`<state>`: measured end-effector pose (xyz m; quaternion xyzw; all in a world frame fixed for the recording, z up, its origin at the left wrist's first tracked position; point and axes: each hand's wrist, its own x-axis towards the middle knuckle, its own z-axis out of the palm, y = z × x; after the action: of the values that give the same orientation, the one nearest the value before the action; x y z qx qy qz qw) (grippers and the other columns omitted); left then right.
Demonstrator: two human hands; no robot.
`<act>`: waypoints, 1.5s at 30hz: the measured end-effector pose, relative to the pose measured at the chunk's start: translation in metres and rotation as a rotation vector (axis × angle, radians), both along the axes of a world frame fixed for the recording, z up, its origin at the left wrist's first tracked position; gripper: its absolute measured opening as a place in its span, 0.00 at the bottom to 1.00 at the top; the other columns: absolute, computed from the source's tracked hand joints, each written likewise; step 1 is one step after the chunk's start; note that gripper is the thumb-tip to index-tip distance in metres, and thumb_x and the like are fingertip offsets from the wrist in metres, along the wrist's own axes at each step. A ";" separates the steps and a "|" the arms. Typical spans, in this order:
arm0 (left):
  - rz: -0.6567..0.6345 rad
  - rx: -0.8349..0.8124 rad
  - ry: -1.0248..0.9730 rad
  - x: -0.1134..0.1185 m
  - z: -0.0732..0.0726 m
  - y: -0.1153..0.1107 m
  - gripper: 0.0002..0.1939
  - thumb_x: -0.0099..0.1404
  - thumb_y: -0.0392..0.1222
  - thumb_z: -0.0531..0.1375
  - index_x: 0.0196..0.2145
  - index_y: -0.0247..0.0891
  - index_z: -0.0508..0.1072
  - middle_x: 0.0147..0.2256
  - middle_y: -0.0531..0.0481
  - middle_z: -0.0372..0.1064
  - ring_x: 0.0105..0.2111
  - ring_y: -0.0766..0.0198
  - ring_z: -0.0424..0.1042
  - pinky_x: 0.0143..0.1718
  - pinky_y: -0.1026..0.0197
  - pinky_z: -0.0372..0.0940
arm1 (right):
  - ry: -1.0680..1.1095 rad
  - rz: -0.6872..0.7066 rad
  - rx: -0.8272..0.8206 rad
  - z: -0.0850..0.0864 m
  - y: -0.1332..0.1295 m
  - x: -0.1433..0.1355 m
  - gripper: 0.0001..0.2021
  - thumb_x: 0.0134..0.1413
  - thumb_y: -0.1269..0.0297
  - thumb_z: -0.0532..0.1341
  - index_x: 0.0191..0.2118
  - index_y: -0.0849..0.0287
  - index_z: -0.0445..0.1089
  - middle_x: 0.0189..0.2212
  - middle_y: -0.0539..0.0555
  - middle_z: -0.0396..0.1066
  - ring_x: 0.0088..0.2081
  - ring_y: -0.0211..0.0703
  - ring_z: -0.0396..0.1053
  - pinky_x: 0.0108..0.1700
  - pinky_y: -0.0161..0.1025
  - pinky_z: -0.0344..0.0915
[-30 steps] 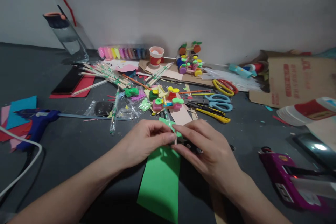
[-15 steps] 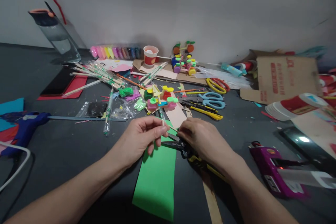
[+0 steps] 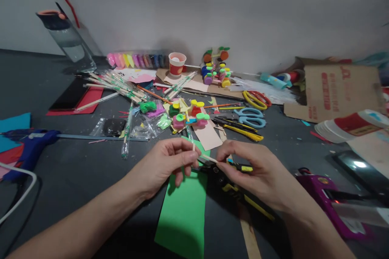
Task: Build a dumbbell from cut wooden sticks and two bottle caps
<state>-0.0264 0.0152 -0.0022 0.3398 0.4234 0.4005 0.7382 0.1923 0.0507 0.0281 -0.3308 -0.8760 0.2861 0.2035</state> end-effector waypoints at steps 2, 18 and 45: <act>-0.123 -0.107 -0.114 -0.001 0.000 -0.001 0.10 0.59 0.42 0.67 0.34 0.33 0.74 0.24 0.53 0.69 0.18 0.75 0.64 0.14 0.75 0.58 | 0.062 0.069 -0.060 0.002 -0.001 0.000 0.04 0.65 0.70 0.59 0.37 0.56 0.69 0.33 0.48 0.72 0.34 0.35 0.69 0.37 0.31 0.63; -0.318 -0.147 -0.131 0.005 -0.002 -0.006 0.18 0.56 0.50 0.70 0.29 0.36 0.68 0.21 0.57 0.67 0.14 0.79 0.48 0.14 0.72 0.40 | 0.053 0.047 0.029 0.002 -0.002 -0.003 0.07 0.67 0.65 0.58 0.48 0.56 0.69 0.44 0.54 0.72 0.45 0.42 0.70 0.47 0.37 0.65; 0.079 -0.085 -0.579 0.000 0.012 -0.009 0.05 0.58 0.35 0.70 0.30 0.35 0.76 0.26 0.50 0.77 0.13 0.83 0.48 0.14 0.78 0.44 | -0.417 -0.254 0.324 -0.038 -0.038 0.056 0.17 0.51 0.71 0.57 0.49 0.60 0.64 0.39 0.60 0.72 0.38 0.52 0.74 0.37 0.44 0.75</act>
<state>-0.0268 0.0065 0.0101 0.1633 0.2245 0.4910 0.8257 0.2486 0.0123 -0.0098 -0.4528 -0.8846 0.0406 0.1035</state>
